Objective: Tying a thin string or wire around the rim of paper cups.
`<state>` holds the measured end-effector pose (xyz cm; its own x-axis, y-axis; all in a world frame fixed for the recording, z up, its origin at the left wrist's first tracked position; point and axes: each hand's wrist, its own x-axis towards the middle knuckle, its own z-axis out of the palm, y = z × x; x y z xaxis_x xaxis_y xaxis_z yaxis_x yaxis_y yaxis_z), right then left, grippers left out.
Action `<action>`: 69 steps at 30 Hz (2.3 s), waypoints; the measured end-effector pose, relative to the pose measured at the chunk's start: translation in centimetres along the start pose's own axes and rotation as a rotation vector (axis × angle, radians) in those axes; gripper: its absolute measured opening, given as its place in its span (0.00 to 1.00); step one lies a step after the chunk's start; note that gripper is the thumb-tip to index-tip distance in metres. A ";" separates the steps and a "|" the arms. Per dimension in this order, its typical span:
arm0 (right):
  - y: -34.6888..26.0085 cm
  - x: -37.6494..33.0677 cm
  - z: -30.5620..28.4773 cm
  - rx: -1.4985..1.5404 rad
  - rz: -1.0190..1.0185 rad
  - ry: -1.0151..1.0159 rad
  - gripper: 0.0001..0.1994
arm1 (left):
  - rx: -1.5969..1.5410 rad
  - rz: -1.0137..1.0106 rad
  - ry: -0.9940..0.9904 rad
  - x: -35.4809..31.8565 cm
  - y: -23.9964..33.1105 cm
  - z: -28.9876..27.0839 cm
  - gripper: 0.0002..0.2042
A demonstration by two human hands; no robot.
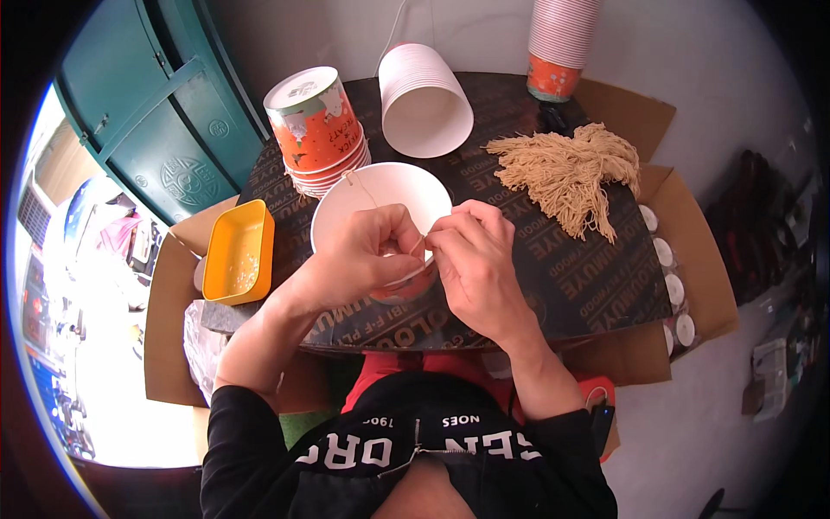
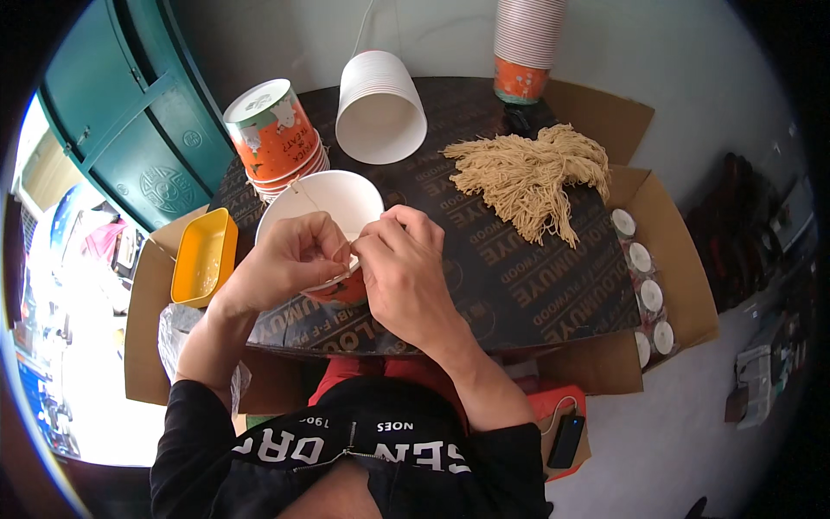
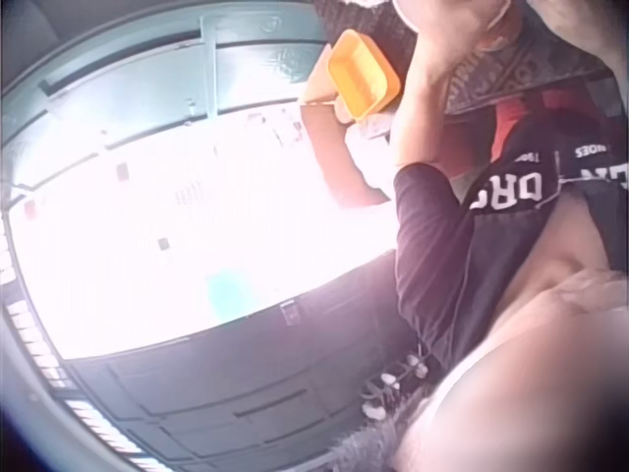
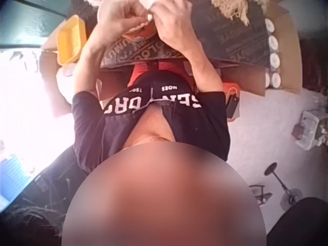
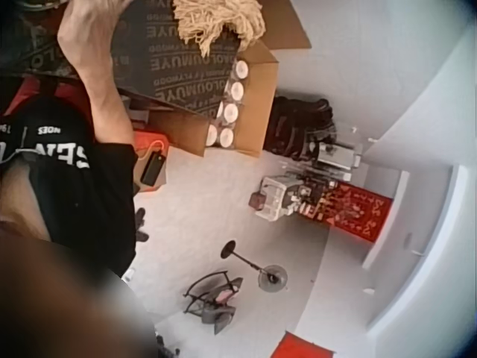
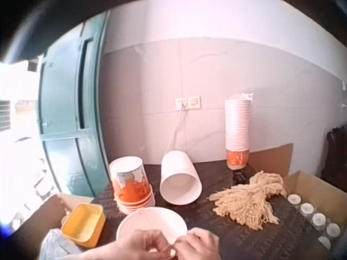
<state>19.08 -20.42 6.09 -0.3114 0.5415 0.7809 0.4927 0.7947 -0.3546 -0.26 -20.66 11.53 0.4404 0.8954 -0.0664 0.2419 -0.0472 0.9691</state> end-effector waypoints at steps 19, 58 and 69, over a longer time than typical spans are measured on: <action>-0.6 0.3 -0.4 0.117 0.090 -0.121 0.07 | 0.627 0.719 0.387 -0.3 -1.7 2.5 0.11; -1.2 -1.0 -0.6 0.188 -0.043 0.069 0.08 | 0.485 0.331 0.340 -0.8 0.5 0.7 0.02; -0.9 -1.1 1.0 0.499 0.074 0.075 0.07 | 0.434 0.448 0.319 -1.4 -0.3 1.1 0.04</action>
<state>18.18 -21.45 4.98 -0.2220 0.5947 0.7727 0.0575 0.7991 -0.5985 0.03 -22.37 11.03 0.3189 0.8314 0.4551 0.4488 -0.5554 0.7001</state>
